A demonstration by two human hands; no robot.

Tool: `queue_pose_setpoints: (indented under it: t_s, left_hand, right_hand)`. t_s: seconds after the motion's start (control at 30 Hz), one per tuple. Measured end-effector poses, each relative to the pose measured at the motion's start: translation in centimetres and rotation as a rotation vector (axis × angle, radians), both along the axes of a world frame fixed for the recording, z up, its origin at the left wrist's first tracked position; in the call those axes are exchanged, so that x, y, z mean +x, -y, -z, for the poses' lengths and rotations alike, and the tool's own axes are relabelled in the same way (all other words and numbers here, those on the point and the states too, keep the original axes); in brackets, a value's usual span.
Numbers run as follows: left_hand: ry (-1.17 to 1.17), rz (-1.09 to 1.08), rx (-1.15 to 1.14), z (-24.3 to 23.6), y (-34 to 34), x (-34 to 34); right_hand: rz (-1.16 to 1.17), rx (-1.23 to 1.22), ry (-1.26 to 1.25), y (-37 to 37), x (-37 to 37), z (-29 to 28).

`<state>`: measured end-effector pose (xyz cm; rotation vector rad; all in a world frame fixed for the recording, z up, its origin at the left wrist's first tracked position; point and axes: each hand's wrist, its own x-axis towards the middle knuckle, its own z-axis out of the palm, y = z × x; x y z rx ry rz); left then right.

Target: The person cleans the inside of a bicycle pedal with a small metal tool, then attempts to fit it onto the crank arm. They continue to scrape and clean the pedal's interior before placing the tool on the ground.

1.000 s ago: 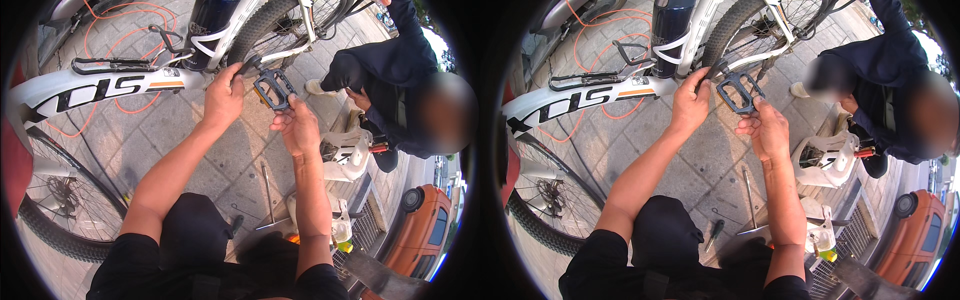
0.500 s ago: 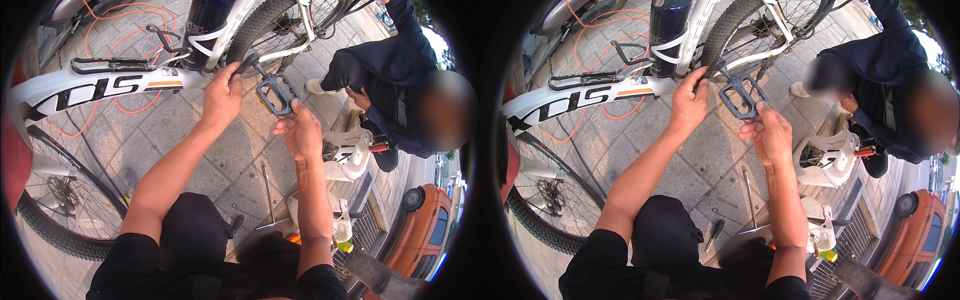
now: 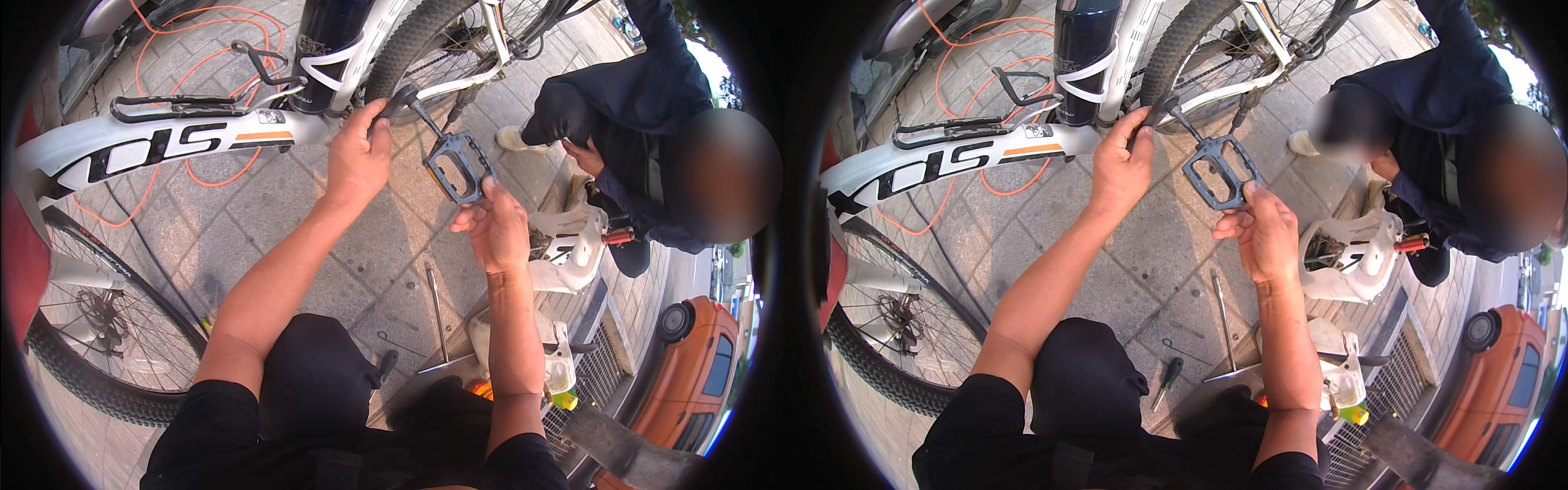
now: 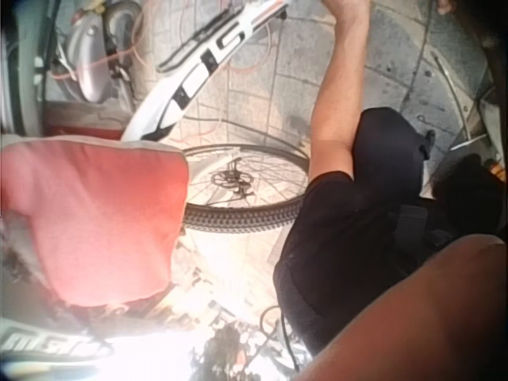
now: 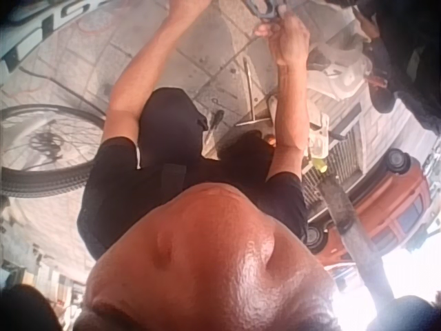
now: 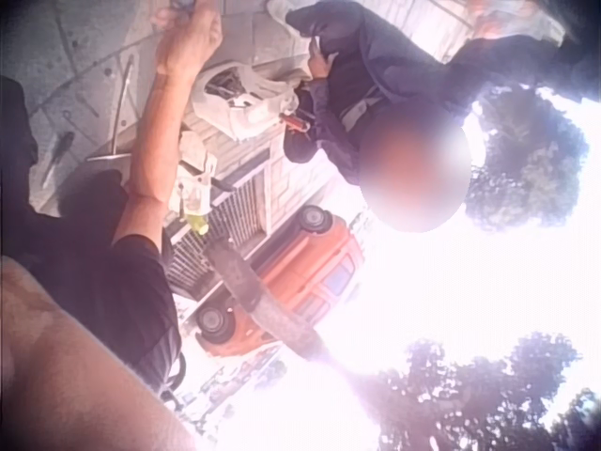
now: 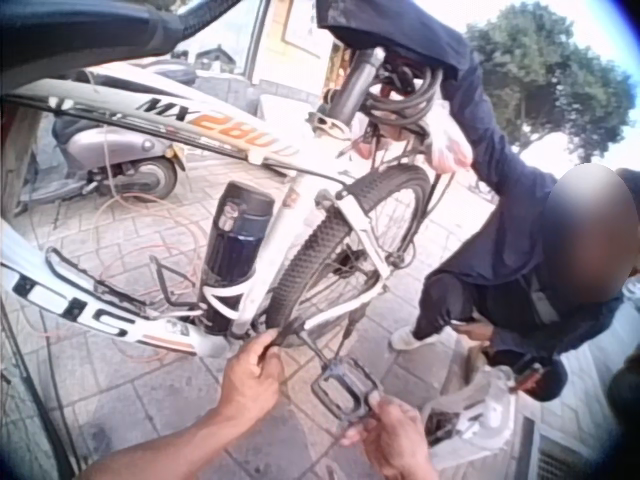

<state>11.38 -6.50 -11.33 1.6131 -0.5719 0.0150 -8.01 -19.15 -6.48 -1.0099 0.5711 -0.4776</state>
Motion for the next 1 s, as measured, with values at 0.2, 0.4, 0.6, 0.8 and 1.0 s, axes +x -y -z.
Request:
queue_pose_setpoints:
  t_s: [0.2, 0.4, 0.6, 0.8, 1.0]
  left_hand:
    - [-0.028, -0.001, -0.034, 0.2, 0.2, -0.1]
    - [0.021, -0.015, -0.048, 0.6, 0.4, -0.2]
    - [0.062, -0.026, -0.035, 1.2, 0.2, -0.4]
    - [0.203, -0.152, 0.035, 0.0, -0.3, -1.4]
    - [0.293, -0.095, -0.104, -1.6, -1.4, -3.5]
  right_hand:
    - [-0.006, 0.021, 0.032, 0.5, -1.3, 0.8]
    - [-0.003, 0.047, 0.058, 0.7, -2.5, 1.2]
    - [-0.013, 0.061, 0.086, 0.9, -3.5, 1.8]
    - [-0.037, 0.066, 0.121, 1.1, -4.6, 2.4]
    - [-0.068, 0.052, 0.225, 1.4, -6.4, 3.1]
